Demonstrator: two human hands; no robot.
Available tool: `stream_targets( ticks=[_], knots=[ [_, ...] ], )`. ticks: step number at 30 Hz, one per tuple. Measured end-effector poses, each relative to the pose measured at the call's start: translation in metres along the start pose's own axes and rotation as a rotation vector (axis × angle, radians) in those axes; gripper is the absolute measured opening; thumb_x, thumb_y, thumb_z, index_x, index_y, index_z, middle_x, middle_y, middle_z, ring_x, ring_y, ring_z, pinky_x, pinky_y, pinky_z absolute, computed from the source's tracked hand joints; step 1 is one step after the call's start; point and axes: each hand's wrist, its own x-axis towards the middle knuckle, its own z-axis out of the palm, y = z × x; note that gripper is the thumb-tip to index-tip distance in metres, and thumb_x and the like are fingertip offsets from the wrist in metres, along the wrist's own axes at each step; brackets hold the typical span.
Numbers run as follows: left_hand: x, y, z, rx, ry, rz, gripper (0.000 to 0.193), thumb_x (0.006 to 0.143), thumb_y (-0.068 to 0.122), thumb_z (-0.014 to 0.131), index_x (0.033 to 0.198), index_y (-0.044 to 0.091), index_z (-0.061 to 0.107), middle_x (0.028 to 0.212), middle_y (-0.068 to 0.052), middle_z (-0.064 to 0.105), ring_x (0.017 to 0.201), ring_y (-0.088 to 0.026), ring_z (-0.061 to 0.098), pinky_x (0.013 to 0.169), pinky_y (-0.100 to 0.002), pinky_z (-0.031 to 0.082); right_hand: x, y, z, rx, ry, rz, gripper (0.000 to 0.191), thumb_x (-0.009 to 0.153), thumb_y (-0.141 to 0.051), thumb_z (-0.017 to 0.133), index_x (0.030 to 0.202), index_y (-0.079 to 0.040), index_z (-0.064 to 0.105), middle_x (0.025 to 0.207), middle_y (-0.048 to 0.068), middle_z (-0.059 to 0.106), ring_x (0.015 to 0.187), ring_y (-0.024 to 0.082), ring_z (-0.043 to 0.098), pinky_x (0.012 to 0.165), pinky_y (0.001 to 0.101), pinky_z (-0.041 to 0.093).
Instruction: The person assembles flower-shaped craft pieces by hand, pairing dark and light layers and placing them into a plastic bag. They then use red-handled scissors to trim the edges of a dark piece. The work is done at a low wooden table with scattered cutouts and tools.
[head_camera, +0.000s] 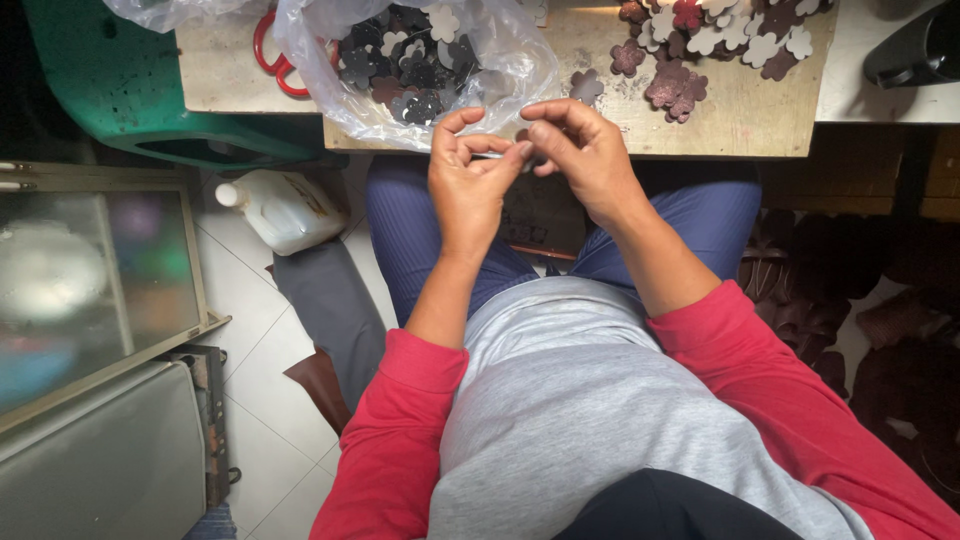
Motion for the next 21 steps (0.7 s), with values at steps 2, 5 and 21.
stream_targets(
  ticks=[2,5,21],
  knots=[
    [-0.007,0.0,0.009,0.082,0.01,-0.024,0.058,0.087,-0.003,0.08,0.134,0.003,0.048,0.095,-0.005,0.063,0.078,-0.01,0.068,0.067,-0.022,0.057,-0.001,0.0,-0.003,-0.056,-0.069,0.073,0.025,0.099,-0.02,0.07,0.116,-0.002,0.072,0.094,0.0,0.072,0.073,0.006,0.064,0.067,0.0207,0.054],
    [-0.011,0.002,0.012,0.364,0.004,0.04,0.056,0.087,0.001,0.082,0.131,0.006,0.049,0.092,-0.004,0.062,0.076,-0.01,0.074,0.065,-0.024,0.059,-0.004,0.004,-0.006,-0.06,-0.035,0.19,0.026,0.102,-0.023,0.068,0.107,0.001,0.076,0.086,0.005,0.074,0.071,0.01,0.067,0.065,0.0225,0.056],
    [-0.004,0.004,0.008,0.648,-0.117,0.143,0.039,0.089,0.013,0.079,0.121,0.01,0.058,0.1,-0.007,0.072,0.09,-0.017,0.078,0.074,-0.03,0.062,-0.002,0.019,-0.02,0.129,-0.057,0.158,0.024,0.104,-0.012,0.064,0.123,0.003,0.069,0.107,0.008,0.072,0.094,0.012,0.073,0.084,0.0264,0.064]
  ],
)
